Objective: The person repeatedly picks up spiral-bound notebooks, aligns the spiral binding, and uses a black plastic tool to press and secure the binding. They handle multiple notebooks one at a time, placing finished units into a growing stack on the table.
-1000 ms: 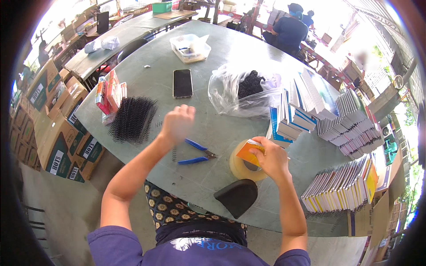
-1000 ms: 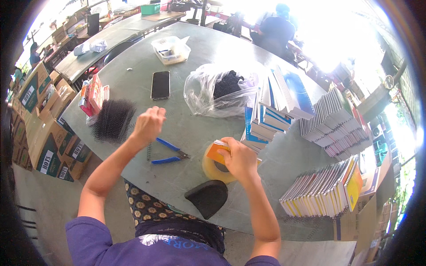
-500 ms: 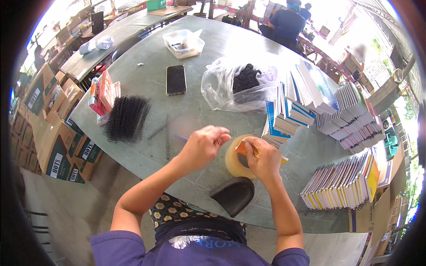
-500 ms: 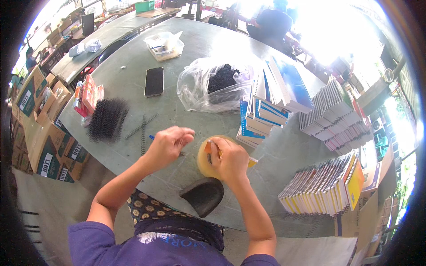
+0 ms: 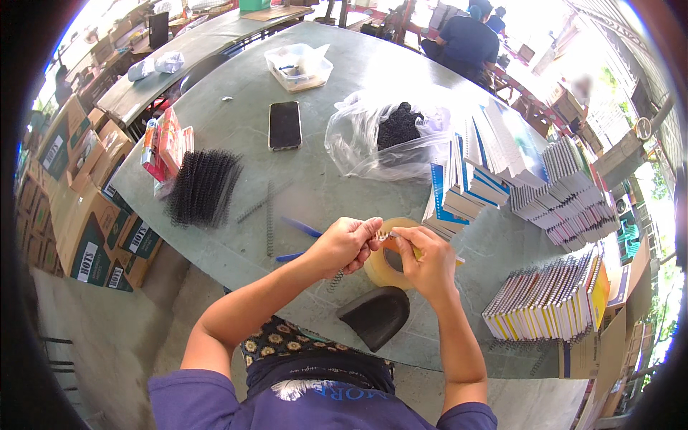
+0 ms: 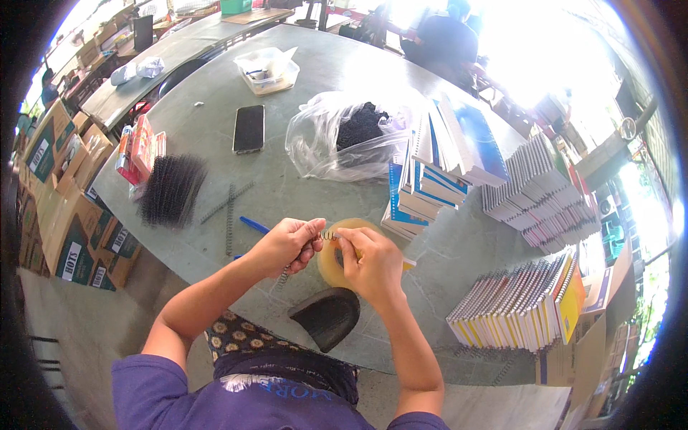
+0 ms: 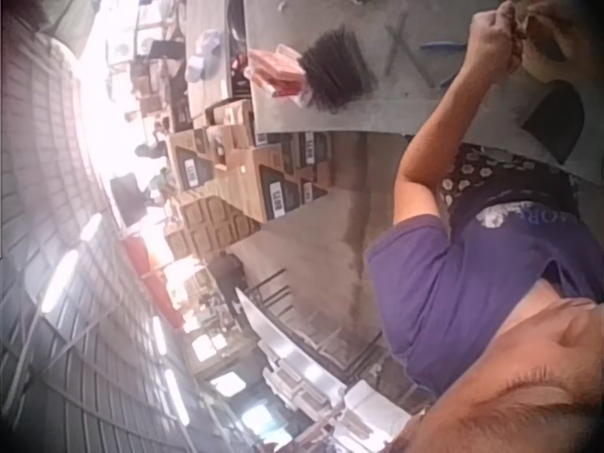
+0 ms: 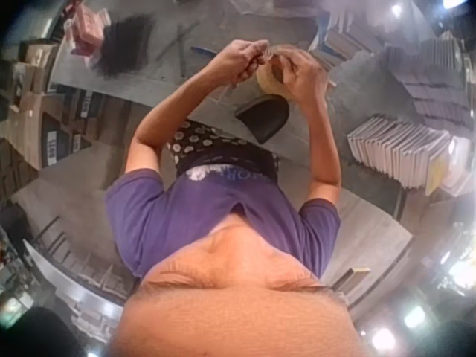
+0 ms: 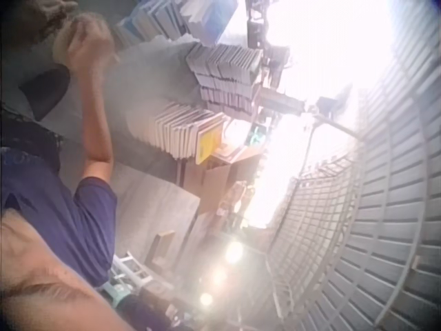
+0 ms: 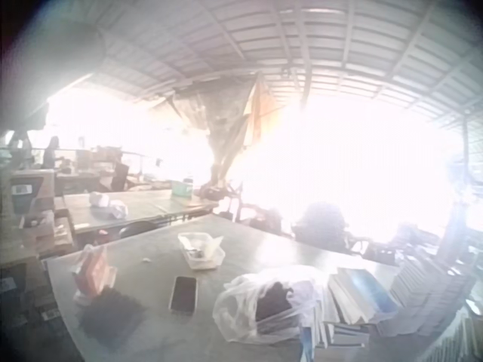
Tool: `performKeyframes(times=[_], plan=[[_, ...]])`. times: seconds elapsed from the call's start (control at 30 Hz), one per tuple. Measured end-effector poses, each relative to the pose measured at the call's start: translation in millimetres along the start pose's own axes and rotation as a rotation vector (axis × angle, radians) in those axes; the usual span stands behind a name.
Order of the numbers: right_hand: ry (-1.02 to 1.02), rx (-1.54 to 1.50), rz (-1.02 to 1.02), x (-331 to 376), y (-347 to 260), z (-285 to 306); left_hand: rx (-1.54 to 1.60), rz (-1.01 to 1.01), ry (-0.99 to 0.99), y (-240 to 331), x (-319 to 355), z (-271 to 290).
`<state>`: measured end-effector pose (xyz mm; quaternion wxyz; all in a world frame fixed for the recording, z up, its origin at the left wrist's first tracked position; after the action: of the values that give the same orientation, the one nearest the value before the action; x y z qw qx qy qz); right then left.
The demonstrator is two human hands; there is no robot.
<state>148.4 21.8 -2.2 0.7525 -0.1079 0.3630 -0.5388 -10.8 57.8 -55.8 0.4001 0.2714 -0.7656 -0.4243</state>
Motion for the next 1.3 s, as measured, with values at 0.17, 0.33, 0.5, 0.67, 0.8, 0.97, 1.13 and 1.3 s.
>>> performKeyframes(times=[0.17,0.33,0.5,0.67,0.8,0.97,1.13,1.3], plan=[[0.030,0.049,0.087,1.3,3.8,-8.0,-0.413,-0.772,0.255,10.3,-8.5,-3.5],[-0.052,0.063,0.110,0.6,4.2,-3.6,-0.618,-0.256,-0.078,38.6,6.8,15.8],[-0.041,0.017,0.172,4.2,0.6,-8.8,-0.387,-0.105,0.004,36.6,9.9,3.2],[0.001,0.036,0.142,-1.8,4.5,-9.5,-0.696,-1.306,0.328,19.8,3.9,-8.7],[0.006,0.054,0.165,-2.7,5.2,-6.5,-0.587,-0.443,0.096,31.1,3.1,2.9],[-0.058,0.051,0.148,-0.7,1.7,-7.1,-0.458,-0.021,-0.035,29.6,10.6,1.3],[-0.053,0.076,0.156,2.5,2.6,-8.5,-0.790,-0.749,0.267,21.2,4.3,-6.1],[-0.004,0.114,-0.009,5.1,5.9,-2.8,-0.976,-0.500,0.106,28.4,0.1,1.4]])
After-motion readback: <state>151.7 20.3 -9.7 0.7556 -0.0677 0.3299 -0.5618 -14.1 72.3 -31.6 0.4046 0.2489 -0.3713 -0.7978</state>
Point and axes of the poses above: each hand's wrist, its own x-axis away from the middle knuckle, its own z-axis out of the back of the hand, y = z × x, the point moved 3 cm from there along -x, towards the middle knuckle, and after that the axes turned 1 degree about x, right-handed, at the moved point
